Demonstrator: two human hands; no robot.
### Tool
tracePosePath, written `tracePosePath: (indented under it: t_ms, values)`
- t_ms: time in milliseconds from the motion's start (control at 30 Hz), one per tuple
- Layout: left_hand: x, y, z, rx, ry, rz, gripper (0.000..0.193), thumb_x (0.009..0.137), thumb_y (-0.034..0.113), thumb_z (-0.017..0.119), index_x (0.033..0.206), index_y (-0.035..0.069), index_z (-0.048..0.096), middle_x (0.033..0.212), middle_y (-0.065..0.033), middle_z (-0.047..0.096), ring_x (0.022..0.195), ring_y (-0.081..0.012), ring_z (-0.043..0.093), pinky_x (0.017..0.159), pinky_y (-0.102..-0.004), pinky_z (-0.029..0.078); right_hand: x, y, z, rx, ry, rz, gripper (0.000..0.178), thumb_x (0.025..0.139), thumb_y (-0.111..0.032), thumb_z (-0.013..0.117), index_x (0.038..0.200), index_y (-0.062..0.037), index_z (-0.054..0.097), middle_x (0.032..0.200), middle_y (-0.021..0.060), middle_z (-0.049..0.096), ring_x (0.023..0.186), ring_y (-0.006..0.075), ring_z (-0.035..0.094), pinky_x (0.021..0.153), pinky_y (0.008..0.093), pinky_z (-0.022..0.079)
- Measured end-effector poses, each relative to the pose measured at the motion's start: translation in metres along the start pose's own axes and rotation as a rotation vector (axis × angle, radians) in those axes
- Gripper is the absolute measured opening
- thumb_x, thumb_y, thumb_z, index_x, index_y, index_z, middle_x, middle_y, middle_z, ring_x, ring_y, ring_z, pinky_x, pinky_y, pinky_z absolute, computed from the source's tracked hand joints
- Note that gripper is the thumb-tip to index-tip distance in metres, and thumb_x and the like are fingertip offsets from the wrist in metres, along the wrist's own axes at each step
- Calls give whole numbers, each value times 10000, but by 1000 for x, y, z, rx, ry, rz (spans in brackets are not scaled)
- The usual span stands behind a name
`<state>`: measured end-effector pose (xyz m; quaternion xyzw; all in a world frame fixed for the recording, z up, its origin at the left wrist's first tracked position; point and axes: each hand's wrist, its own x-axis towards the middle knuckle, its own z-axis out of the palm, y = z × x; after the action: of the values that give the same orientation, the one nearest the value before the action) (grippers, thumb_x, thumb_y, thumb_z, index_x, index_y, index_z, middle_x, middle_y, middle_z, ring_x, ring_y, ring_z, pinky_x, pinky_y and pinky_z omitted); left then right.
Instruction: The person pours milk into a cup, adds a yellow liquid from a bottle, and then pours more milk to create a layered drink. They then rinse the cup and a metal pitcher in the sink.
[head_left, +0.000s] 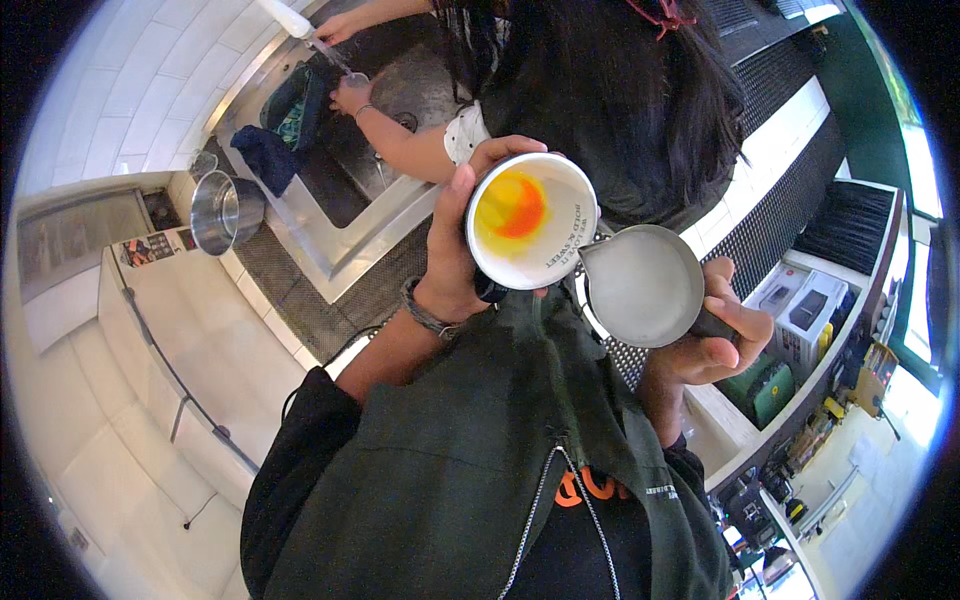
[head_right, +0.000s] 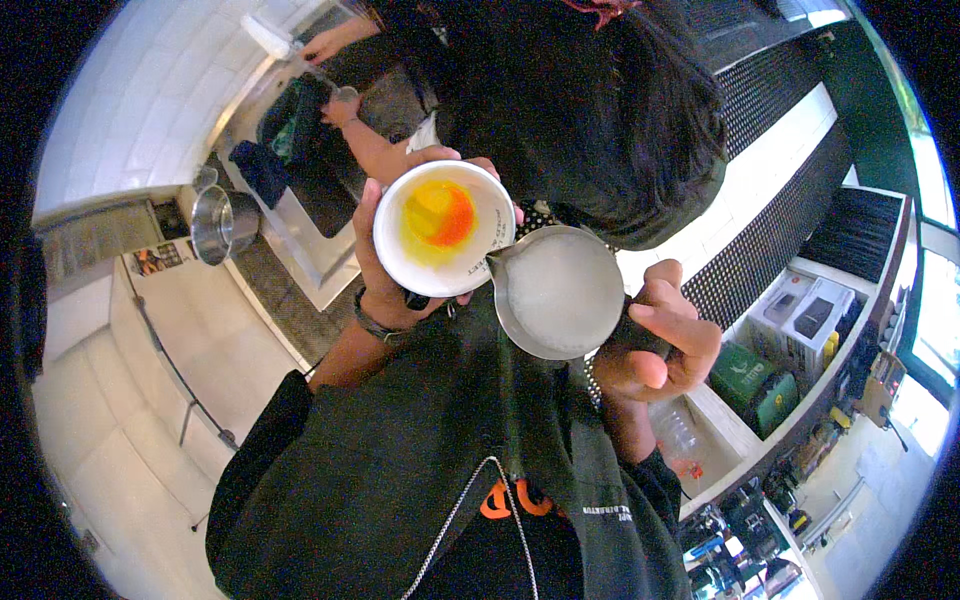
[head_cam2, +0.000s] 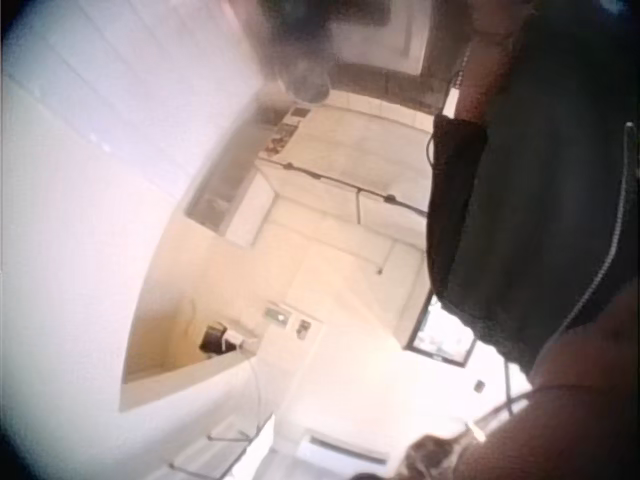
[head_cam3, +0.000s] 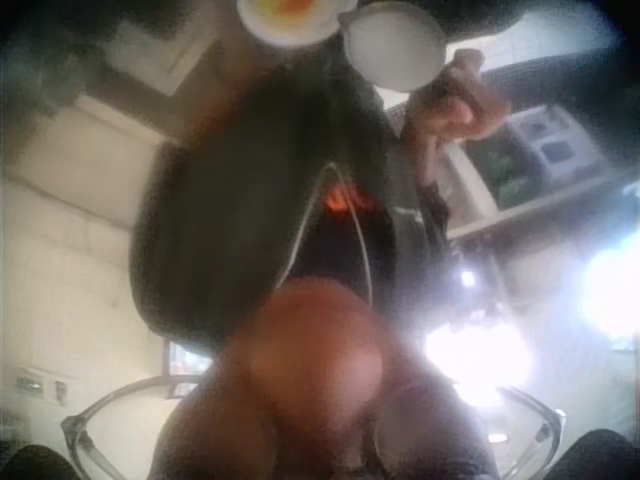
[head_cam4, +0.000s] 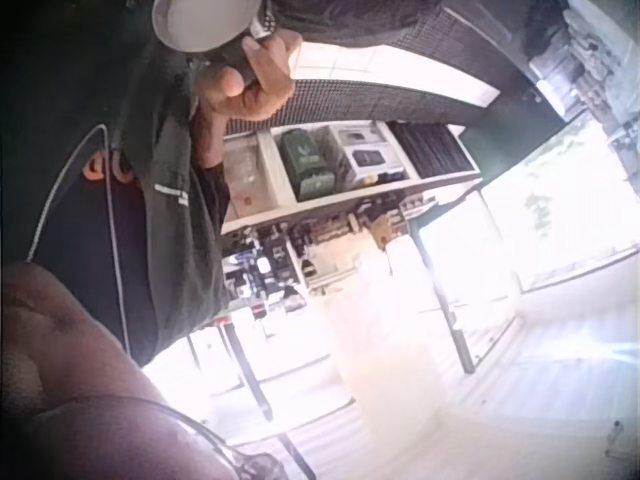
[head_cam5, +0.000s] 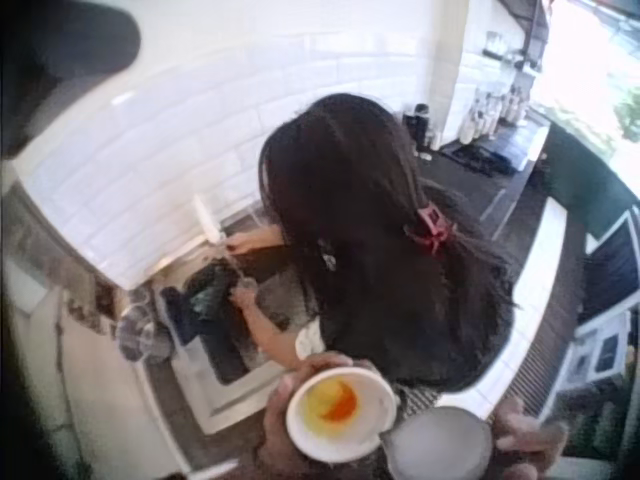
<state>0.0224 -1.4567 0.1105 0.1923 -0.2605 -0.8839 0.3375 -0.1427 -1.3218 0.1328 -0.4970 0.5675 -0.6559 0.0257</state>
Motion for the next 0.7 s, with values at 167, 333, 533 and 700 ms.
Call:
tracePosePath:
  t_ms: [167, 333, 533, 700]
  values:
    - [5, -4, 6, 13, -71, -33, 718, 881, 647, 325, 1269, 46, 397, 1233, -220, 511, 999, -423, 603, 504, -392, 602, -1, 3, -11, 17, 54, -23, 531, 893, -556, 504, 932, -30, 451, 628, 111, 506, 602, 146, 458, 520, 238, 393]
    - [10, -20, 20, 142, -52, -5, 697, 891, 622, 331, 1259, 35, 410, 1222, -212, 527, 997, -421, 608, 755, -469, 567, -3, 1, -29, -13, 96, -22, 559, 879, -547, 547, 888, 8, 483, 616, 104, 507, 515, 144, 382, 520, 317, 301]
    - [11, -51, 44, 80, -148, -58, 664, 904, 603, 316, 1256, 48, 406, 1218, -198, 527, 1000, -415, 606, 773, -478, 560, -6, -14, -70, -133, 100, -30, 569, 887, -577, 498, 900, -9, 462, 610, 134, 535, 563, 145, 407, 582, 298, 345]
    - [7, -94, 73, 115, -228, -106, 649, 912, 596, 301, 1264, 59, 392, 1224, -194, 518, 998, -414, 605, 696, -464, 580, -22, -34, -119, -267, 138, -31, 582, 889, -586, 484, 882, -4, 463, 633, 142, 562, 562, 152, 416, 598, 328, 343]
